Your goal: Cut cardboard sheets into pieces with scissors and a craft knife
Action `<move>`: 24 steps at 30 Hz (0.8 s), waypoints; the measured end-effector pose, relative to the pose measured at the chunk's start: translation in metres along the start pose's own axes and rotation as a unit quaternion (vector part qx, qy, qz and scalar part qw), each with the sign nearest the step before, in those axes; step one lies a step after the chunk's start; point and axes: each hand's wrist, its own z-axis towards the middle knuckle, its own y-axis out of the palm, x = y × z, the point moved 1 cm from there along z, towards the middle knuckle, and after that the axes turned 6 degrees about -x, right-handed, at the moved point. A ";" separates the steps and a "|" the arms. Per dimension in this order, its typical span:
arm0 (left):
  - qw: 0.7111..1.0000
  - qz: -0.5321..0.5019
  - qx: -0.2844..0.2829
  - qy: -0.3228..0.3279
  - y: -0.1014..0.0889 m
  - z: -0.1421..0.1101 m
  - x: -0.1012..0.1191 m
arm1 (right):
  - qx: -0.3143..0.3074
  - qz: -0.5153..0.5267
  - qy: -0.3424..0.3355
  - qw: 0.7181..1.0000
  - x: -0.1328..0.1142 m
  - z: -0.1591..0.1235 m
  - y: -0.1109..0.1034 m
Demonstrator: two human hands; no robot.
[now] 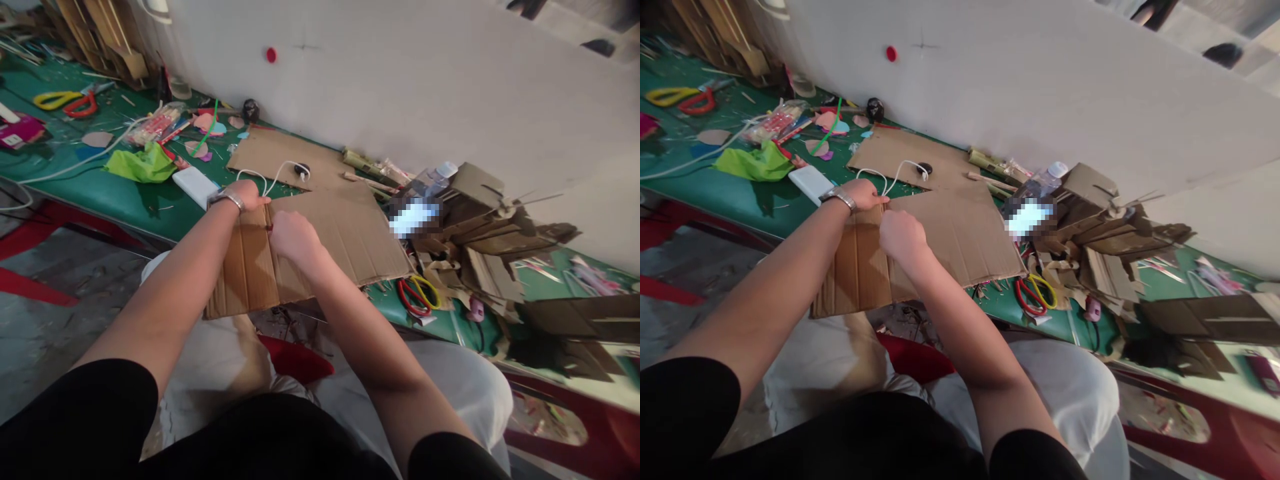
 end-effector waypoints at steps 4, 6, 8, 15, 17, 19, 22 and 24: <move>0.996 -0.001 0.041 -0.077 0.007 -0.008 0.011 | -0.002 -0.016 -0.018 1.000 -0.002 0.000 0.001; 0.994 -0.009 0.059 -0.093 0.011 -0.012 0.016 | -0.004 -0.025 -0.022 0.999 -0.002 -0.002 0.003; 0.992 -0.018 0.072 -0.098 0.013 -0.016 0.019 | -0.008 -0.034 -0.023 0.999 -0.002 -0.005 0.005; 0.992 -0.031 0.087 -0.089 0.011 -0.024 0.022 | -0.025 -0.049 -0.028 0.998 -0.013 -0.001 0.000; 0.992 -0.032 0.086 -0.086 0.012 -0.024 0.021 | -0.028 -0.048 -0.026 0.998 -0.015 0.001 -0.002; 0.992 -0.035 0.087 -0.086 0.012 -0.023 0.021 | -0.029 -0.049 -0.023 0.998 -0.015 0.002 -0.002; 0.992 -0.042 0.085 -0.083 0.014 -0.021 0.020 | -0.033 -0.054 -0.015 0.998 -0.013 -0.002 0.001; 0.994 -0.048 0.073 -0.065 0.015 -0.019 0.019 | -0.039 -0.059 -0.014 0.997 -0.014 -0.009 0.005</move>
